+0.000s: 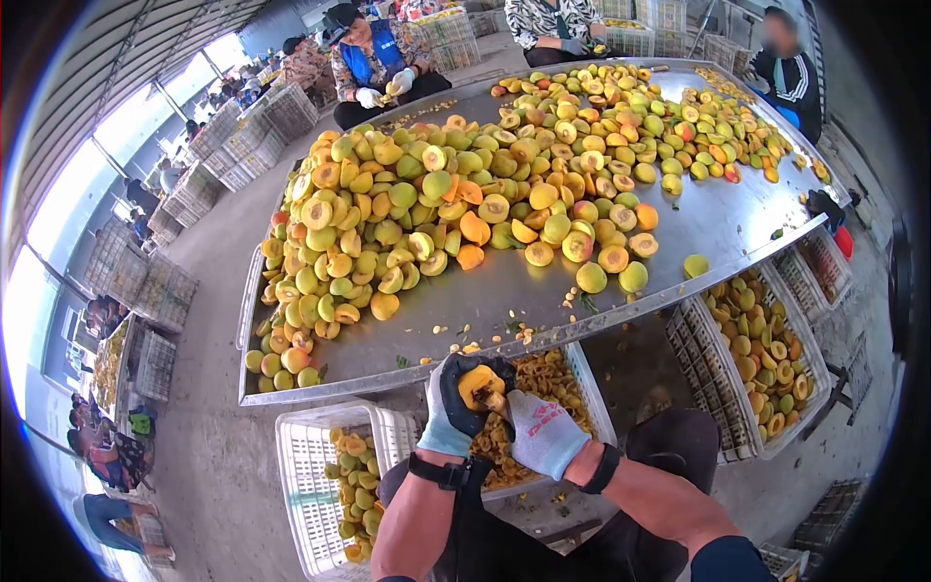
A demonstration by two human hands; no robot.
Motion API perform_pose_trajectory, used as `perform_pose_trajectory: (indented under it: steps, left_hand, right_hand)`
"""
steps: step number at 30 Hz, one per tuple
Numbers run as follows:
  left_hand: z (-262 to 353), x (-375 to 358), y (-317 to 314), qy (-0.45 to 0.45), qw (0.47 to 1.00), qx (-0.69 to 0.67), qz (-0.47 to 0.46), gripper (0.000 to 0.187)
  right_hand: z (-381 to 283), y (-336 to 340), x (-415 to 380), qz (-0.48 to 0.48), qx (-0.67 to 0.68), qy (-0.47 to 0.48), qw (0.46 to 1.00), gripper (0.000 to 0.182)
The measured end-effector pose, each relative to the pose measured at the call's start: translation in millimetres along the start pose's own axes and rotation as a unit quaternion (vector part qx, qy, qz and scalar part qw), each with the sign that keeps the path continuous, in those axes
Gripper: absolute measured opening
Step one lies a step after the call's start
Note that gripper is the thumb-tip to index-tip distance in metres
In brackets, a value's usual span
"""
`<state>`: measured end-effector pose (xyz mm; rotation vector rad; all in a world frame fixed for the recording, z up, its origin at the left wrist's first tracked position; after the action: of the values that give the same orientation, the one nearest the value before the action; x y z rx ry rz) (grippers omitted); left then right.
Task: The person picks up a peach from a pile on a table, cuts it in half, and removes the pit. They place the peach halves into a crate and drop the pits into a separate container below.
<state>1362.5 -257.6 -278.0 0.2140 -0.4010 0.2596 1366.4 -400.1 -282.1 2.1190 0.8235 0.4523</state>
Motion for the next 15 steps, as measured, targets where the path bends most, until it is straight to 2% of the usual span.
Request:
perform_pose_trajectory:
  steps: [2,3,4,5,9,10,11,12,13,14,15]
  left_hand:
    - [2,2,-1,-0.006,0.993,0.108,-0.041,0.029]
    - [4,2,-6,-0.006,0.993,0.108,-0.041,0.029]
    - [-8,-1,-4,0.106,0.988,-0.078,0.083,0.019]
    - [-22,-10,-5,0.211,0.92,-0.26,0.202,0.009]
    - [-28,-14,-4,0.196,0.921,-0.302,0.15,0.006]
    - [0,-5,1,0.111,0.987,-0.063,0.098,0.01]
    - [22,2,0,0.017,0.983,0.181,0.039,0.02]
    - [18,0,0,0.018,0.983,0.181,0.039,0.02]
    - [0,-6,1,0.099,0.989,-0.044,0.1,0.012]
    - [-14,-12,-3,0.172,0.936,-0.266,0.156,0.006]
    - [-13,-11,-5,0.17,0.936,-0.266,0.158,0.006]
  right_hand:
    - [5,-11,2,0.006,0.012,0.011,1.0,0.023]
    - [4,-12,3,0.01,0.022,0.022,0.999,0.023]
    - [3,-11,3,0.011,0.022,0.022,0.999,0.023]
    - [3,-10,3,0.0,0.011,-0.003,1.0,0.021]
    - [-4,4,0,-0.012,-0.044,-0.042,0.998,0.016]
    - [-4,1,0,-0.013,-0.043,-0.042,0.998,0.016]
    - [-3,-1,0,-0.008,-0.029,-0.046,0.998,0.015]
    - [-2,-3,-1,-0.002,-0.015,-0.05,0.999,0.015]
    - [-2,-4,-1,-0.004,-0.016,-0.05,0.999,0.015]
    - [-2,-5,0,-0.004,0.003,-0.059,0.998,0.014]
    - [-2,-6,2,-0.005,0.022,-0.067,0.997,0.014]
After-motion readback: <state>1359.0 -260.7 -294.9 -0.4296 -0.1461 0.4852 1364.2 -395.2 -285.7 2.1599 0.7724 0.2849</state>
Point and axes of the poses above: each hand's wrist, its own x-axis towards the middle knuckle, its own y-axis out of the back of the hand, z = x × y, the point moved 6 cm from there along x, towards the middle knuckle, and after that the axes turned 9 degrees about -y, right-handed, at the moved point
